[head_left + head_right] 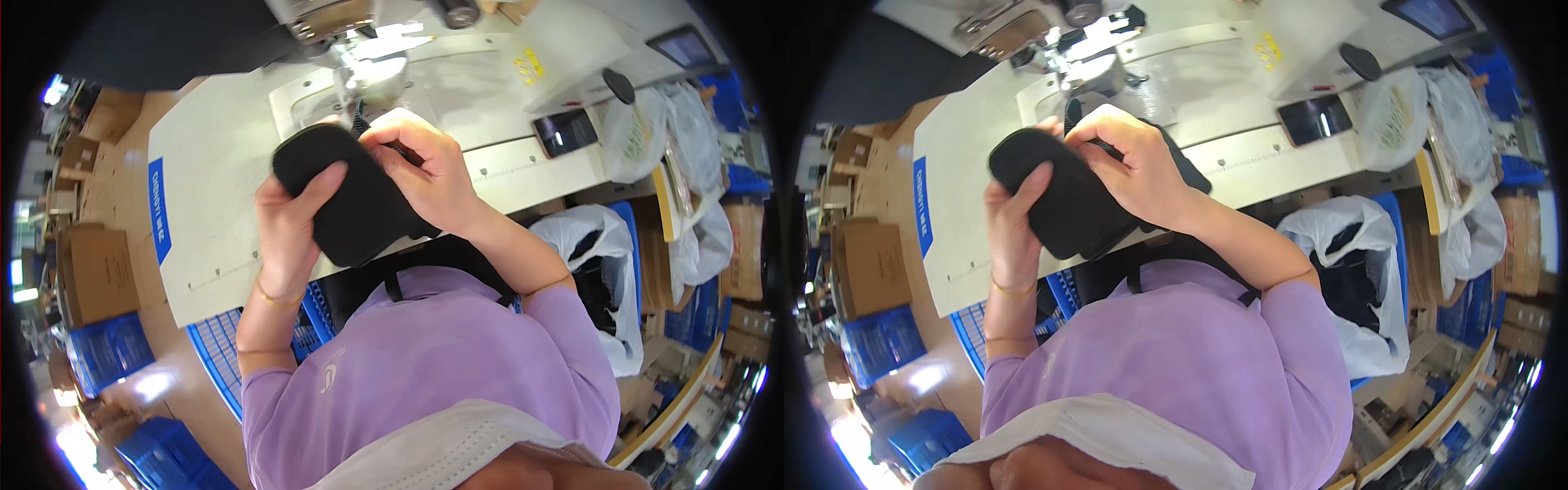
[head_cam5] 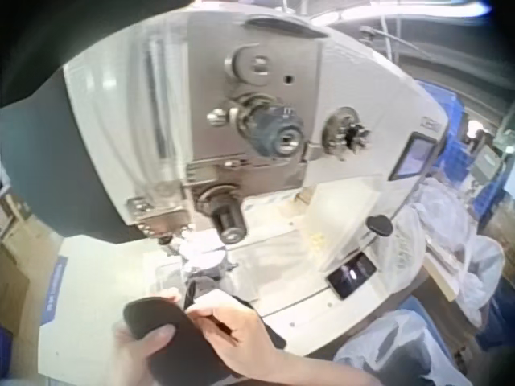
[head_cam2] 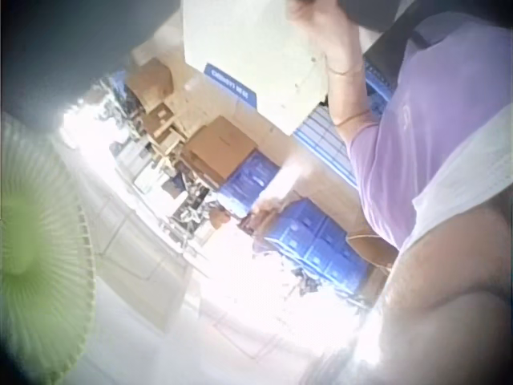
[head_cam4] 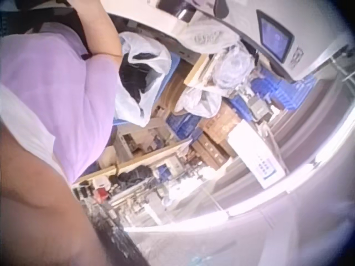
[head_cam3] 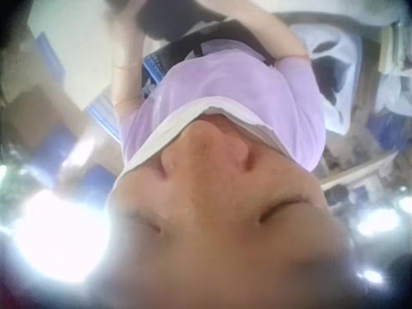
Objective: The person sews fabric shoe pieces using a sewing machine, unloads stacks of shoe parts from a crate and a plastic bag onto the table, and sews the fabric shoe pieces using the sewing machine.
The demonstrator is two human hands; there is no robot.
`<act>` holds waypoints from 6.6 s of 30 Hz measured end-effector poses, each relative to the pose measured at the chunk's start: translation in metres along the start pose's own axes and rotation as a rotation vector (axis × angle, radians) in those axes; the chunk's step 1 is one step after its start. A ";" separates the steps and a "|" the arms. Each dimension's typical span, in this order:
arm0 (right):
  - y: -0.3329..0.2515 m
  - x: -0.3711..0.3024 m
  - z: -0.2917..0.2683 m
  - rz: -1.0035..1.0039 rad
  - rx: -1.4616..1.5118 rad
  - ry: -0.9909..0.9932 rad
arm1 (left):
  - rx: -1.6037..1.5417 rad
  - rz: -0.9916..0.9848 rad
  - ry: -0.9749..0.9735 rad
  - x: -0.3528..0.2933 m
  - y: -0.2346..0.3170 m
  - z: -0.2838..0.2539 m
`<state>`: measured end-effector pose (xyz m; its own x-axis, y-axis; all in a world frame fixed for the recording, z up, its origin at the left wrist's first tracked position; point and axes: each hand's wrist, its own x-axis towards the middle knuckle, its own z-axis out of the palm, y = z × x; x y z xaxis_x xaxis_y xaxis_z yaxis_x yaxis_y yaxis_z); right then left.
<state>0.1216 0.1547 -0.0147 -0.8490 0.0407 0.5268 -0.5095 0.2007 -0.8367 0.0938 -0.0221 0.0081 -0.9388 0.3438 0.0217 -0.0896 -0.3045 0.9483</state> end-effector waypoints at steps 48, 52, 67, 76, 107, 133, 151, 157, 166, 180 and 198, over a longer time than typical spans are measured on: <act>-0.005 0.031 0.001 0.502 0.500 0.083 | 0.399 0.109 -0.134 0.146 0.041 -0.020; -0.002 0.032 0.001 0.487 0.517 0.098 | 1.169 0.663 0.006 0.133 0.034 -0.018; 0.000 0.037 0.007 0.443 0.524 0.091 | 1.284 1.622 -0.269 0.092 0.007 -0.028; -0.001 0.037 0.006 0.473 0.507 0.102 | 1.320 1.622 -0.219 0.098 0.010 -0.020; 0.009 0.026 0.019 0.486 0.467 0.014 | 1.112 1.156 -0.347 0.113 0.021 -0.029; -0.017 -0.001 0.000 0.538 0.352 -0.002 | 1.112 1.443 -0.208 0.046 -0.006 -0.011; -0.013 0.014 0.004 0.440 0.321 0.149 | 1.312 1.594 -0.121 0.057 -0.012 -0.012; 0.001 0.027 0.006 0.367 0.354 0.158 | 1.269 1.601 -0.092 0.075 -0.006 -0.009; 0.006 0.029 0.009 0.381 0.363 0.169 | 1.253 1.605 -0.152 0.104 0.001 -0.017; 0.009 0.020 0.005 0.401 0.336 0.120 | 1.350 1.437 -0.059 0.093 -0.001 0.000; -0.008 -0.010 0.025 0.339 0.506 0.027 | 1.307 1.409 -0.225 0.026 0.019 -0.003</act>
<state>0.1310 0.1277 -0.0168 -0.9751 0.0470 0.2169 -0.2205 -0.3177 -0.9222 0.0668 -0.0217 0.0259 -0.0397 0.6044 0.7957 0.9409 0.2907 -0.1738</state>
